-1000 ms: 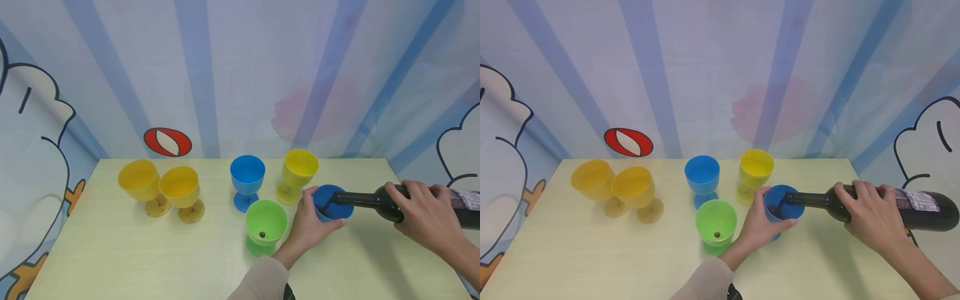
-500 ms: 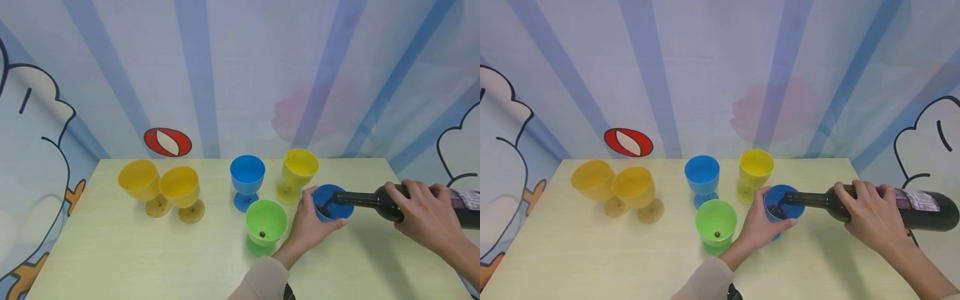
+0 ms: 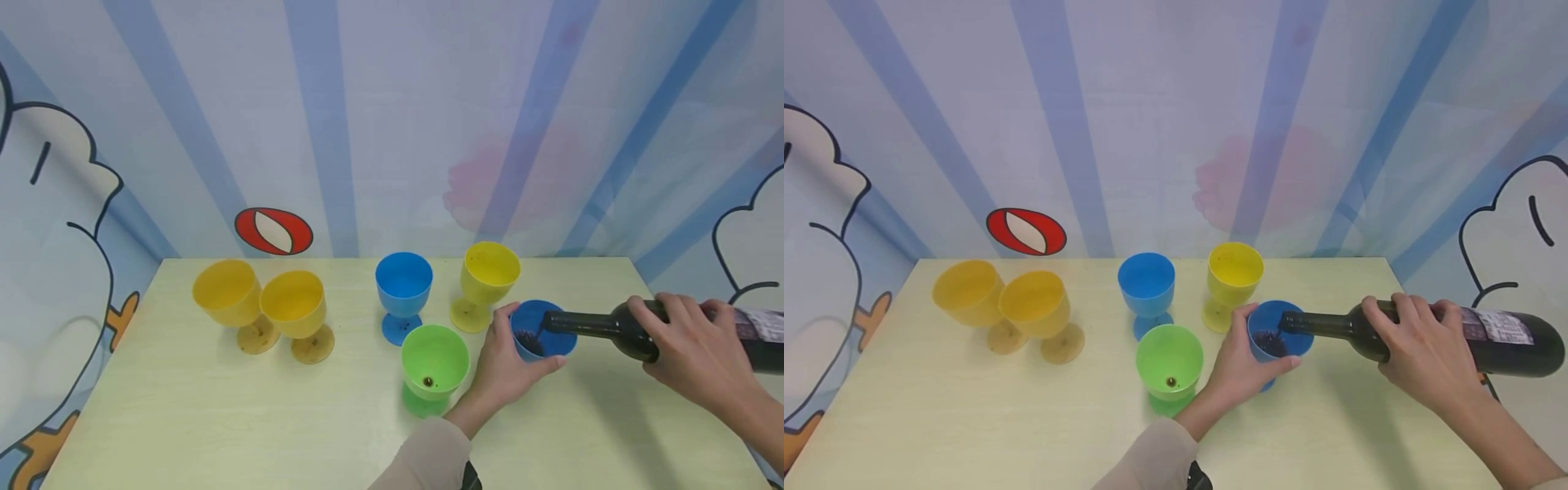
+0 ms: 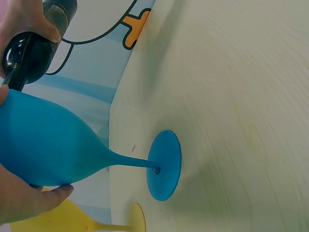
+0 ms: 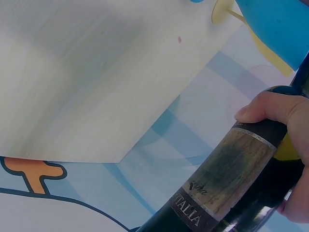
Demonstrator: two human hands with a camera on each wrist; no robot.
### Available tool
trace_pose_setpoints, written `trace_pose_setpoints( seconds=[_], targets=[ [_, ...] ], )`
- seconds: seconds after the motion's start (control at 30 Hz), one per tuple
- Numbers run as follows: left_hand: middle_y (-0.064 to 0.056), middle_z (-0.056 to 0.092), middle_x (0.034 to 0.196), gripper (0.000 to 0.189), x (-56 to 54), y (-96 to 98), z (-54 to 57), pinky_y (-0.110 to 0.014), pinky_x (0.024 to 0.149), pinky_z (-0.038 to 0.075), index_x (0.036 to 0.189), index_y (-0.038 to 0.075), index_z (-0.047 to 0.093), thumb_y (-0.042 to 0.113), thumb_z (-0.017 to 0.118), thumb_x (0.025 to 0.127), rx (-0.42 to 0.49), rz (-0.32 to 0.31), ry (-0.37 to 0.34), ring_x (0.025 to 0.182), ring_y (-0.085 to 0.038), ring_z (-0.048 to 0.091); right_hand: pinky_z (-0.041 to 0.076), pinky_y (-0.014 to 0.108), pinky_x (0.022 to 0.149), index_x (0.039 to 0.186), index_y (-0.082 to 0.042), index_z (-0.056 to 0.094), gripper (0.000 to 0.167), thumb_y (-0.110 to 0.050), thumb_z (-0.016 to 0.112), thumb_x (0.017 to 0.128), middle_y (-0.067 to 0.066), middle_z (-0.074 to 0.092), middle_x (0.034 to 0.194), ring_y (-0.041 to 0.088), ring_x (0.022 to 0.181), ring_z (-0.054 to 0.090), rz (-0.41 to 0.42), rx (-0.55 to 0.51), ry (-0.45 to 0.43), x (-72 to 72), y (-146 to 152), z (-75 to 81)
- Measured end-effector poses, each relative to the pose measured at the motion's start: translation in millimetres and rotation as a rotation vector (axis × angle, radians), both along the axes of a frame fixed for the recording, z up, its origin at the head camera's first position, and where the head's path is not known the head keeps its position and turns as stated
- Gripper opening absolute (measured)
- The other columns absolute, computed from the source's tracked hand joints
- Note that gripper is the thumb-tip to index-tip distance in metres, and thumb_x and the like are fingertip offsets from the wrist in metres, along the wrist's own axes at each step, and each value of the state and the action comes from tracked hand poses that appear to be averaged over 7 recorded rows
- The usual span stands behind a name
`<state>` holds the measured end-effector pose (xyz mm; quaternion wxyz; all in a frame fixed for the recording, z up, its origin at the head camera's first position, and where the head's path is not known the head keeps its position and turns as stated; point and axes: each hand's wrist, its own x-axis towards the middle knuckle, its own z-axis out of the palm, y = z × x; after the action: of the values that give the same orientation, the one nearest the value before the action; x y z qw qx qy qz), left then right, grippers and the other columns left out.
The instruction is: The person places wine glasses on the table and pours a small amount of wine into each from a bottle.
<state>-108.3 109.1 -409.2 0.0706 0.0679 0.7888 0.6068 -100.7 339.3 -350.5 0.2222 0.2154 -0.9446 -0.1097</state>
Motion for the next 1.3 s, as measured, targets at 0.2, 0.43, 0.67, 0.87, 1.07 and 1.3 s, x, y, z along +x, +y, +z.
trace_pose_setpoints(
  seconds=[0.2, 0.43, 0.67, 0.87, 1.07, 1.3],
  targets=[
    [0.003, 0.04, 0.134, 0.083, -0.4, 0.2, -0.1, -0.039, 0.091, 0.042, 0.132, 0.03, 0.028, 0.04, 0.079, 0.068, 0.001, 0.002, 0.0, 0.115, -0.019, 0.046, 0.029, 0.066, 0.075, 0.108, -0.004, 0.044, 0.093, -0.01, 0.084, 0.025, 0.034, 0.049, 0.093, 0.045, 0.083, 0.049, -0.012, -0.012, -0.012, 0.0, 0.0, -0.5],
    [0.004, 0.039, 0.134, 0.083, 0.2, 1.4, -0.4, -0.039, 0.092, 0.042, 0.132, 0.031, 0.028, 0.04, 0.079, 0.067, 0.009, 0.0, -0.006, 0.115, -0.018, 0.045, 0.029, 0.066, 0.074, 0.108, -0.005, 0.044, 0.089, -0.01, 0.082, 0.028, 0.033, 0.049, 0.091, 0.045, 0.08, 0.05, -0.031, -0.037, -0.035, 0.5, 1.7, -2.4],
    [0.005, 0.039, 0.134, 0.083, -0.1, 1.5, -0.4, -0.039, 0.092, 0.041, 0.132, 0.031, 0.028, 0.04, 0.079, 0.068, 0.013, 0.0, -0.002, 0.116, -0.017, 0.044, 0.027, 0.067, 0.076, 0.108, -0.007, 0.043, 0.091, -0.009, 0.084, 0.027, 0.033, 0.05, 0.092, 0.046, 0.082, 0.049, -0.044, -0.048, -0.056, 1.4, 2.4, -3.6],
    [0.005, 0.039, 0.135, 0.083, -0.6, 1.0, -0.3, -0.039, 0.092, 0.041, 0.133, 0.03, 0.028, 0.041, 0.079, 0.068, 0.013, 0.0, 0.001, 0.117, -0.017, 0.044, 0.027, 0.066, 0.076, 0.108, -0.007, 0.042, 0.092, -0.009, 0.085, 0.026, 0.033, 0.05, 0.093, 0.045, 0.083, 0.049, -0.052, -0.059, -0.072, 0.7, 3.2, -4.1],
    [0.005, 0.038, 0.135, 0.083, -0.5, 0.4, -0.1, -0.039, 0.092, 0.041, 0.132, 0.032, 0.027, 0.042, 0.078, 0.067, 0.009, 0.003, 0.001, 0.117, -0.017, 0.044, 0.026, 0.066, 0.074, 0.108, -0.007, 0.041, 0.093, -0.01, 0.086, 0.026, 0.033, 0.049, 0.093, 0.046, 0.084, 0.048, -0.068, -0.062, -0.1, 1.4, 4.1, -5.1],
    [0.004, 0.038, 0.135, 0.084, 0.1, 0.3, -0.9, -0.04, 0.092, 0.042, 0.134, 0.028, 0.028, 0.042, 0.078, 0.068, 0.006, -0.002, -0.002, 0.117, -0.019, 0.044, 0.027, 0.066, 0.073, 0.109, -0.007, 0.041, 0.094, -0.011, 0.086, 0.026, 0.033, 0.049, 0.093, 0.046, 0.084, 0.049, -0.066, -0.063, -0.104, 1.7, 5.5, -6.4]
  ],
)
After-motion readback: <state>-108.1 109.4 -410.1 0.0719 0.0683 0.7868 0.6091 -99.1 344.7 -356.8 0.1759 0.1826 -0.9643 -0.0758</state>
